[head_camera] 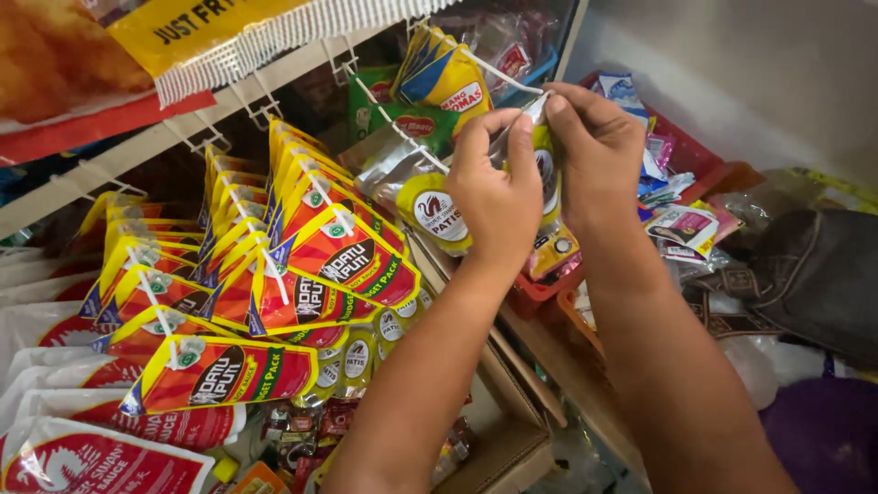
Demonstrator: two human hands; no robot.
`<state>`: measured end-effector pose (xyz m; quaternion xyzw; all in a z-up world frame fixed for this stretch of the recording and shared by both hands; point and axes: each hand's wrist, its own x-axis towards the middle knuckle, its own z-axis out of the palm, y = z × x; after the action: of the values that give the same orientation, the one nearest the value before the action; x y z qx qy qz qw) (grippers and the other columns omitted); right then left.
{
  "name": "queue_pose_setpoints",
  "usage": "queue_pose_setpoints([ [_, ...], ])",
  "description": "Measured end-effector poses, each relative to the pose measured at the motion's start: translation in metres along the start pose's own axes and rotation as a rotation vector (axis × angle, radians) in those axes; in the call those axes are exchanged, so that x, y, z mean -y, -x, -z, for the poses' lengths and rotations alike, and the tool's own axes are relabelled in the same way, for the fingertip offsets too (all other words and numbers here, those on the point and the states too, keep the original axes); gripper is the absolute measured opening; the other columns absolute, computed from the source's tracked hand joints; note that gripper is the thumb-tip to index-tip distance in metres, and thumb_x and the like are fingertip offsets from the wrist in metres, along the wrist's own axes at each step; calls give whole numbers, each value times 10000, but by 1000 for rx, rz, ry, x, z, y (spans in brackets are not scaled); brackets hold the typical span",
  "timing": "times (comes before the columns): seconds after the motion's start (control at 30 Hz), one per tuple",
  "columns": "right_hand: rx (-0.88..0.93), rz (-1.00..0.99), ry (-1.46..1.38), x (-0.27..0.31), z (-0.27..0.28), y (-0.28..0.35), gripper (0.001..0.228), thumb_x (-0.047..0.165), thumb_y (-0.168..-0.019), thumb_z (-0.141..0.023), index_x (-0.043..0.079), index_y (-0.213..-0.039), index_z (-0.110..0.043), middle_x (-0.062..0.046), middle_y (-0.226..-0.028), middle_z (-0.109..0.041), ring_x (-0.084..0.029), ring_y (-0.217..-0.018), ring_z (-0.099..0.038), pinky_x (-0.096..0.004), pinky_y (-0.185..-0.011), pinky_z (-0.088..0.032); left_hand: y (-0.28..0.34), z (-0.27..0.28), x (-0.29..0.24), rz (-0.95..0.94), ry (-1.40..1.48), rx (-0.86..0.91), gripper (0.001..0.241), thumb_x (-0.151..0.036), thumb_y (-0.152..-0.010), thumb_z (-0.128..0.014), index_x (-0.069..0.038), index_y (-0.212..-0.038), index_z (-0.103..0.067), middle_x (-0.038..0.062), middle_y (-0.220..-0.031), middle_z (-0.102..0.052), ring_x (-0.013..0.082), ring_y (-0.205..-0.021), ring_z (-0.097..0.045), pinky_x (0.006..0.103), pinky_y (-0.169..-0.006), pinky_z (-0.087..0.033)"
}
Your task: Organizing and hanging various small packaged goods from a storage box onto display racks in a store.
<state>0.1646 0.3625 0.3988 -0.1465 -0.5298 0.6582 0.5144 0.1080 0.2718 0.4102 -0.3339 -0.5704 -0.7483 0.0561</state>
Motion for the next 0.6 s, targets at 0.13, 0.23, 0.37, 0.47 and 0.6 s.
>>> queue_pose_setpoints([
  [0.13,9,42,102,-2,0,-5,162,34,-1015,-713,-44,-1152,-755,-10,-962,-737,-66,-831,-638,-218,-762,-527,-1,-2,1,-123,-47,-47,107,-120,-1033,-656,-24,-1081,-660,110,-1057,-702,265,-1004,-705,364,-905,-572],
  [0.23,33,78,170,-5,3,-11,162,28,-1019,-718,-46,-1156,-757,-1,-962,-734,-55,-836,-629,-210,-764,-519,-2,-2,-2,-174,-72,-41,92,-81,-1063,-607,-35,-1116,-666,114,-1090,-681,276,-1010,-685,359,-890,-561],
  [0.37,83,80,185,-3,7,-11,152,15,-1034,-711,-51,-1163,-758,3,-963,-723,-50,-841,-615,-208,-767,-508,2,-5,-2,-143,-98,7,169,-27,-1067,-556,-63,-1136,-706,112,-1075,-650,279,-1020,-667,364,-878,-566],
  [0.47,107,22,132,-5,13,-15,147,11,-1032,-697,-47,-1155,-752,-6,-964,-730,-57,-839,-629,-210,-762,-515,4,-9,4,-149,-112,-26,186,-18,-1069,-550,-68,-1154,-708,107,-1099,-658,268,-1000,-663,339,-868,-562],
  [0.6,116,-7,112,-15,11,-23,132,5,-1022,-696,-46,-1133,-745,-22,-977,-742,-66,-851,-650,-211,-771,-526,2,-10,12,-150,-119,-48,193,-18,-1068,-545,-63,-1156,-711,102,-1103,-660,269,-1007,-663,361,-905,-567],
])
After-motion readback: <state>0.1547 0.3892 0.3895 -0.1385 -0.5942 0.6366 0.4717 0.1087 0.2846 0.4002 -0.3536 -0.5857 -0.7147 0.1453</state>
